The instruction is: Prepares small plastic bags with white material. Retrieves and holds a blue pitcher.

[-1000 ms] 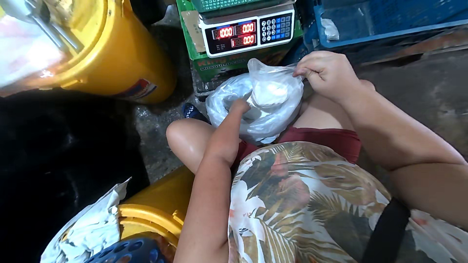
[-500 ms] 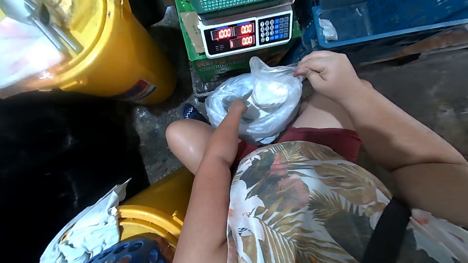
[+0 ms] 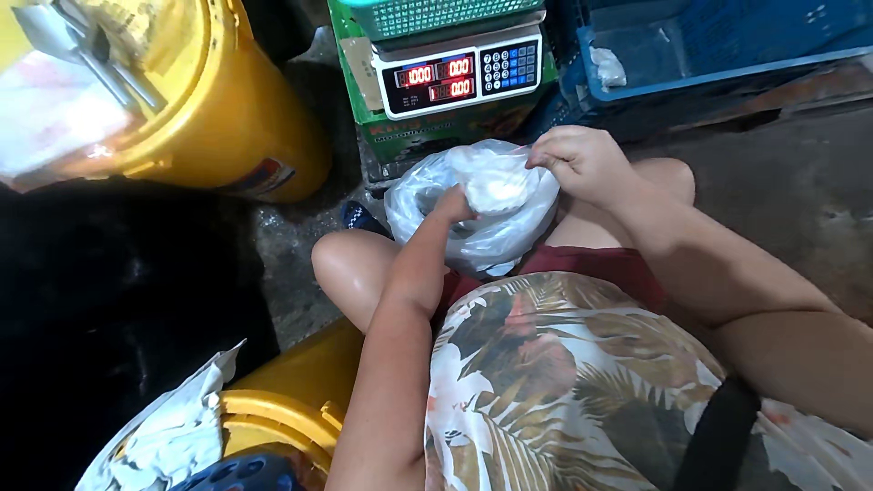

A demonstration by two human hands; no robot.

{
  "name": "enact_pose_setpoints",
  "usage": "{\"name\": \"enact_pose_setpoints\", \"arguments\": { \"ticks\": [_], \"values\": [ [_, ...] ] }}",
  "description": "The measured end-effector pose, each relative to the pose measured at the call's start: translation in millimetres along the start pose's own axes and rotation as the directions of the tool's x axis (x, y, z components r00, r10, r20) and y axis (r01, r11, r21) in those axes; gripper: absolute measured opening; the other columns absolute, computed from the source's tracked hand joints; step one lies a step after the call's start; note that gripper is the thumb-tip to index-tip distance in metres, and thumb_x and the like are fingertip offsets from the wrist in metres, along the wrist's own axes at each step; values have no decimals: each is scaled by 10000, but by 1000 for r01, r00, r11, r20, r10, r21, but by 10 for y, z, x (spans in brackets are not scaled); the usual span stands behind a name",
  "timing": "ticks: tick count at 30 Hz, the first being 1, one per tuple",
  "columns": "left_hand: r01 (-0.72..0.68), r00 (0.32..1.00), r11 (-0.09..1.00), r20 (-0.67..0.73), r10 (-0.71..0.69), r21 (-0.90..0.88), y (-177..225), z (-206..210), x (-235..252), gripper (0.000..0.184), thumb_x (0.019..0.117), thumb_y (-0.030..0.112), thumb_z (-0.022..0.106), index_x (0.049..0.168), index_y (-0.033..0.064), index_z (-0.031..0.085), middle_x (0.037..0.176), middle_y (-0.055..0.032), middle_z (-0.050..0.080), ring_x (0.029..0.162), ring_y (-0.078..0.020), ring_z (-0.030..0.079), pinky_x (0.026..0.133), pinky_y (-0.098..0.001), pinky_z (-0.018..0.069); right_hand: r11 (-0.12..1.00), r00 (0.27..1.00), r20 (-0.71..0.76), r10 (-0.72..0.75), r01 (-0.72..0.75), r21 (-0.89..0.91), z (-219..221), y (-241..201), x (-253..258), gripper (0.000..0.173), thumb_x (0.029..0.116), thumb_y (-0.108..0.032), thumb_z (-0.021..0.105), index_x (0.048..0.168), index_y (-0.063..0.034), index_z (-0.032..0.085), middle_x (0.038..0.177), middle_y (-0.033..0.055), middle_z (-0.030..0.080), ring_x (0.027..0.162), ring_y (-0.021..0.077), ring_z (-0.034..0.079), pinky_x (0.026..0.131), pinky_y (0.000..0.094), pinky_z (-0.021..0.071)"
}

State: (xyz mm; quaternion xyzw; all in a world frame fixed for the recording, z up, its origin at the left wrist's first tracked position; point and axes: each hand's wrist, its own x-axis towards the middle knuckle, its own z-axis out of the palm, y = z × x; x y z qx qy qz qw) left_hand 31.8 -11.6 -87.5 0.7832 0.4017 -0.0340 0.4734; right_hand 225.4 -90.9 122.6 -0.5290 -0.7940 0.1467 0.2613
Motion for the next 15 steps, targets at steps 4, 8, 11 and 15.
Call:
{"name": "enact_pose_setpoints", "arguments": {
  "ticks": [4,8,11,15],
  "values": [
    [8,1000,1000,24,-8,12,-78,3,-6,729,744,305,919,1328,-20,627,1343,-263,621,1303,-421,559,1089,-645,422,998,999,16,43,-44,43,115,13,18,293,1029,-81,502,939,22,762,1039,185,735,1034,307,706,962,441,550],
    [13,1000,998,29,-12,-56,-97,-24,-32,739,722,259,932,1336,-13,623,1342,-259,623,1306,-423,552,1088,-655,418,995,998,7,65,-66,70,209,33,18,292,1023,-67,501,926,40,754,1028,200,733,1030,329,706,962,456,548],
    [-16,1000,997,25,18,-79,-102,-43,-40,721,720,230,933,1325,-18,628,1324,-250,637,1288,-400,574,1090,-634,429,992,996,17,90,-91,85,242,-6,22,282,1023,-61,508,935,38,757,1036,199,734,1053,329,702,977,460,543],
    [-126,992,983,3,127,-133,-115,-46,-54,723,710,174,938,1326,-33,621,1327,-237,642,1294,-353,580,1125,-564,425,990,997,10,81,-82,115,243,-17,34,282,1023,-53,503,928,31,755,1024,187,733,1036,308,703,968,446,547]
  ]
}}
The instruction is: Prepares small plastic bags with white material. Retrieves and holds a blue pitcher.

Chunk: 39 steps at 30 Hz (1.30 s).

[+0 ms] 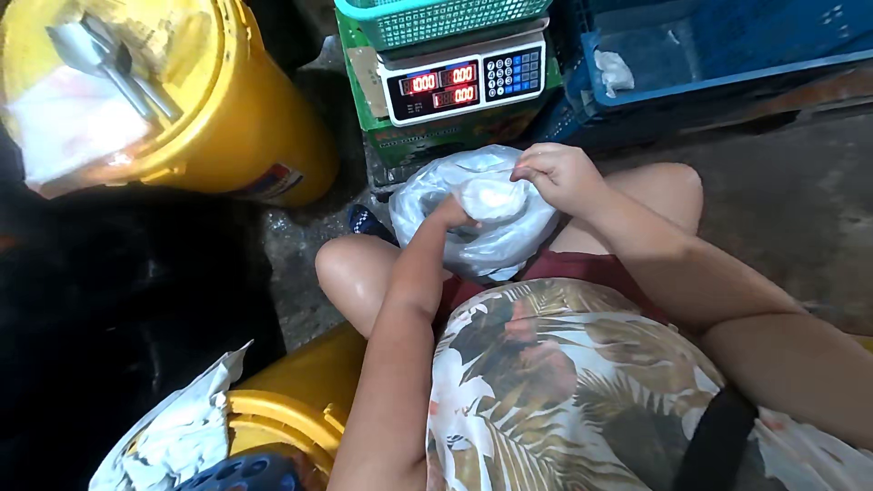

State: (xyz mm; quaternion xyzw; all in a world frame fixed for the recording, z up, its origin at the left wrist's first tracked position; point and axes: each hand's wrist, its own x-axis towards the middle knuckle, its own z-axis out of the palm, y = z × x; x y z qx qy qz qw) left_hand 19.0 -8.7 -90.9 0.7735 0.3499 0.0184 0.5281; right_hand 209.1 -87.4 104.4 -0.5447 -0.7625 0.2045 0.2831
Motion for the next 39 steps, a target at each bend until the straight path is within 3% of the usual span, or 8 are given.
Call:
{"name": "enact_pose_setpoints", "arguments": {
  "ticks": [3,14,18,22,26,30,34,39],
  "values": [
    [-62,997,996,-55,59,-59,32,56,-17,765,693,161,943,1342,-56,600,1335,-240,637,1298,-329,582,1143,-515,422,1000,1000,-23,-21,21,16,-4,43,-14,302,1023,-66,491,916,17,759,1008,167,737,1021,275,705,958,414,549],
    [95,989,982,-93,-112,-166,258,90,-57,700,821,147,868,1411,-42,543,1385,-219,611,1325,-293,565,1157,-460,412,999,999,-17,28,-28,16,-79,150,-96,298,1027,-58,489,941,29,761,1042,185,736,1044,299,700,974,427,540],
    [19,987,977,-150,-53,-215,134,130,15,731,779,127,889,1397,-55,546,1360,-223,626,1293,-284,592,1138,-441,447,1000,1000,-28,8,-8,6,-83,156,-84,291,1030,-81,504,936,23,759,1020,177,734,1017,274,702,960,397,542],
    [70,996,988,-50,-77,-137,270,33,-87,681,822,202,870,1380,-51,573,1375,-221,618,1329,-281,560,1166,-444,403,1000,1000,-21,21,-21,16,-82,109,-56,294,1028,-76,499,949,25,764,1035,182,734,1037,287,699,975,412,537],
    [102,993,979,84,-88,-178,395,31,-161,541,848,137,838,1309,-52,626,1308,-215,652,1258,-252,600,1124,-418,435,1000,999,-41,-4,3,-3,-131,58,-124,303,1027,-67,482,958,46,754,1036,197,732,1036,298,701,983,423,540],
    [98,994,965,68,-84,-244,319,4,-246,616,800,68,870,1330,-87,598,1299,-258,650,1247,-297,613,1116,-439,453,999,999,-34,-37,36,-21,-71,-12,-65,367,1035,-120,435,968,83,732,1044,258,713,1026,380,695,957,528,541],
    [19,999,935,31,-8,-354,159,118,-187,871,768,12,872,1492,-110,404,1428,-280,561,1350,-301,544,1173,-421,401,1000,999,-44,-16,16,14,51,144,-89,441,1043,-190,409,931,79,740,1021,264,725,1011,389,701,940,540,532],
    [20,1000,958,13,-17,-285,215,188,-202,766,788,48,875,1424,-125,487,1384,-293,590,1324,-337,565,1160,-447,410,998,999,-36,-5,7,58,74,120,-92,437,1039,-177,406,926,81,739,1004,267,723,1011,375,697,949,495,526]
  ]
}}
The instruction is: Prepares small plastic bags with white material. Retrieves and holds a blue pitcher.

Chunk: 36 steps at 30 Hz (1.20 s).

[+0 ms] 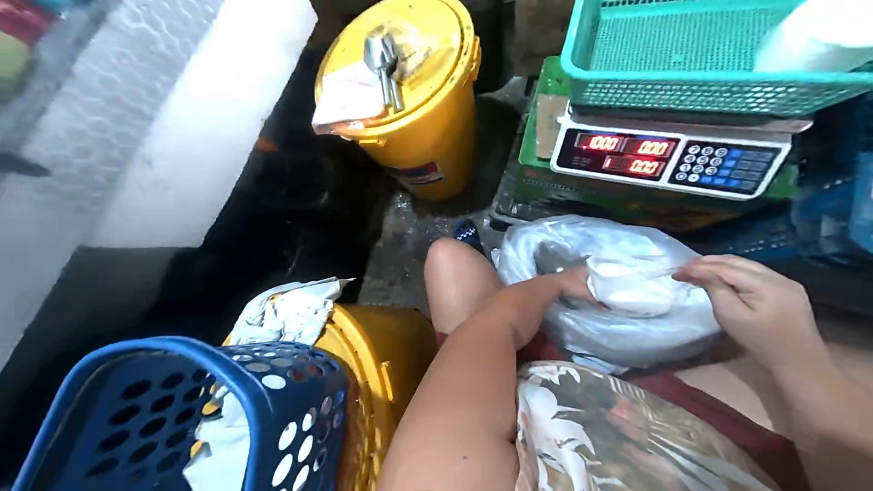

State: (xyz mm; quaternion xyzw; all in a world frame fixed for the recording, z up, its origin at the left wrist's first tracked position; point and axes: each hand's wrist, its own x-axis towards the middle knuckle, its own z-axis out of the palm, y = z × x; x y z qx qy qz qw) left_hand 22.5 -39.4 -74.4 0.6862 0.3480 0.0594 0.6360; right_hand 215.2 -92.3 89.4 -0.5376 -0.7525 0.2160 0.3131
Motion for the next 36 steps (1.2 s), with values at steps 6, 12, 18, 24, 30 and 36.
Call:
{"name": "enact_pose_setpoints", "arguments": {
  "ticks": [6,12,18,24,30,36],
  "values": [
    [141,987,985,-95,-132,95,141,-78,-78,690,831,60,832,1427,-87,516,1395,-292,585,1335,-394,544,1152,-537,395,999,999,27,-22,21,38,91,203,-25,431,1035,-173,408,919,72,743,1005,250,728,1007,366,700,941,487,535],
    [358,933,884,-145,-329,301,-255,-199,106,762,857,180,810,1533,105,466,1433,-232,585,1343,-417,549,1095,-662,424,998,986,161,52,-56,19,240,525,-184,362,1011,-45,414,931,91,740,1056,289,714,1050,459,686,957,606,510],
    [505,859,766,-153,-488,397,-216,-188,76,718,891,246,774,1523,106,466,1441,-230,575,1347,-419,542,1082,-652,436,981,947,269,178,-192,27,427,751,-205,318,1030,23,435,991,90,744,1117,292,704,1114,451,666,1017,584,487],
    [577,813,708,-209,-543,407,-414,-37,315,536,994,359,661,1461,122,548,1341,-219,650,1249,-420,623,1015,-669,485,871,694,528,491,-398,-287,783,1191,-208,269,1067,-84,499,1121,36,734,1231,261,674,1222,440,612,1059,627,445],
    [588,747,573,-111,-656,571,-103,225,339,720,980,316,683,1561,32,366,1532,-269,464,1360,-447,527,1094,-622,454,768,564,522,640,-479,-425,930,1385,-334,309,1069,-159,507,1149,82,681,1295,292,623,1253,462,586,1032,652,460],
    [556,731,496,-108,-674,667,-170,389,445,477,986,360,659,1283,-13,644,1338,-261,632,1252,-445,608,975,-681,491,716,427,577,696,-471,-515,852,1287,-323,238,1014,-93,565,1145,58,693,1272,270,644,1240,453,596,1007,656,479]
  ]
}}
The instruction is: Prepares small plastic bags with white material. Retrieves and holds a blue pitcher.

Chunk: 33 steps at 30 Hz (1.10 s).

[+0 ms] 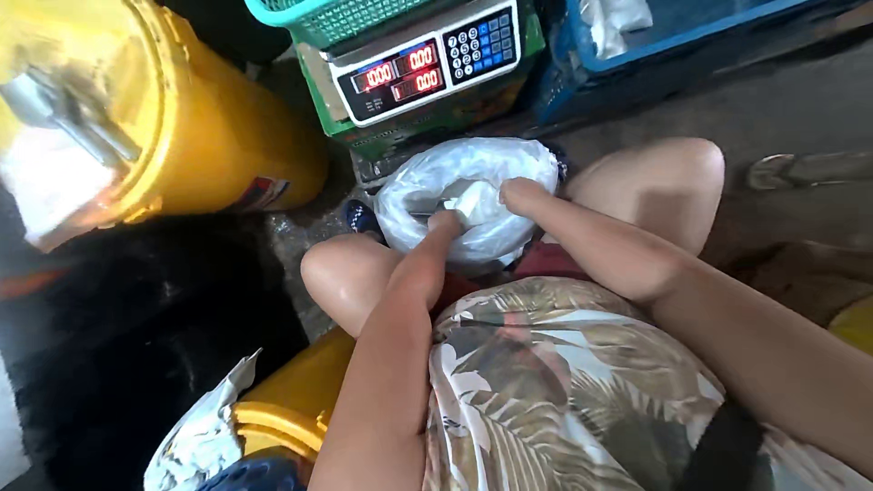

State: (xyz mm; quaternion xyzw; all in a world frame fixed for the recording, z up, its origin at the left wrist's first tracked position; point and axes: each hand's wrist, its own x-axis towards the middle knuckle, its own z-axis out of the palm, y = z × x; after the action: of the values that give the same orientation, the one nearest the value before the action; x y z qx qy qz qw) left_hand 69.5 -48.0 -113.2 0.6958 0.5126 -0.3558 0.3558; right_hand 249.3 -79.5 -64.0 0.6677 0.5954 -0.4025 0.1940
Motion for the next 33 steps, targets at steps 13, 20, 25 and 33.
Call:
{"name": "enact_pose_setpoints", "arguments": {
  "ticks": [13,20,25,33],
  "values": [
    [40,998,991,-63,-32,125,159,-442,-424,349,992,287,591,1086,-31,699,1205,-259,681,1139,-437,661,849,-668,523,999,997,53,49,-48,-25,-116,-50,-32,199,900,-56,699,1081,18,737,1246,271,650,1229,470,585,955,678,486],
    [-28,998,994,-56,35,109,335,-737,-807,364,990,317,566,1028,-19,701,1166,-247,684,1125,-419,661,830,-663,524,976,964,-178,-196,210,60,24,14,67,447,859,-147,804,1285,-70,692,1345,214,628,1287,439,561,1071,653,430],
    [-120,989,987,-75,128,106,387,-846,-809,386,972,362,612,1060,-2,704,1174,-234,681,1141,-411,652,838,-655,520,873,855,-351,-382,459,168,23,-119,20,462,832,-106,820,1269,-44,684,1347,187,641,1297,390,571,1111,582,420],
    [-404,913,910,-107,395,-94,47,-811,-471,461,1000,422,657,1219,18,689,1188,-224,691,1155,-392,648,990,-639,484,894,885,-367,-288,385,227,123,-71,202,204,963,3,611,1121,-3,740,1157,223,715,1172,414,648,1052,613,461]
  ]
}}
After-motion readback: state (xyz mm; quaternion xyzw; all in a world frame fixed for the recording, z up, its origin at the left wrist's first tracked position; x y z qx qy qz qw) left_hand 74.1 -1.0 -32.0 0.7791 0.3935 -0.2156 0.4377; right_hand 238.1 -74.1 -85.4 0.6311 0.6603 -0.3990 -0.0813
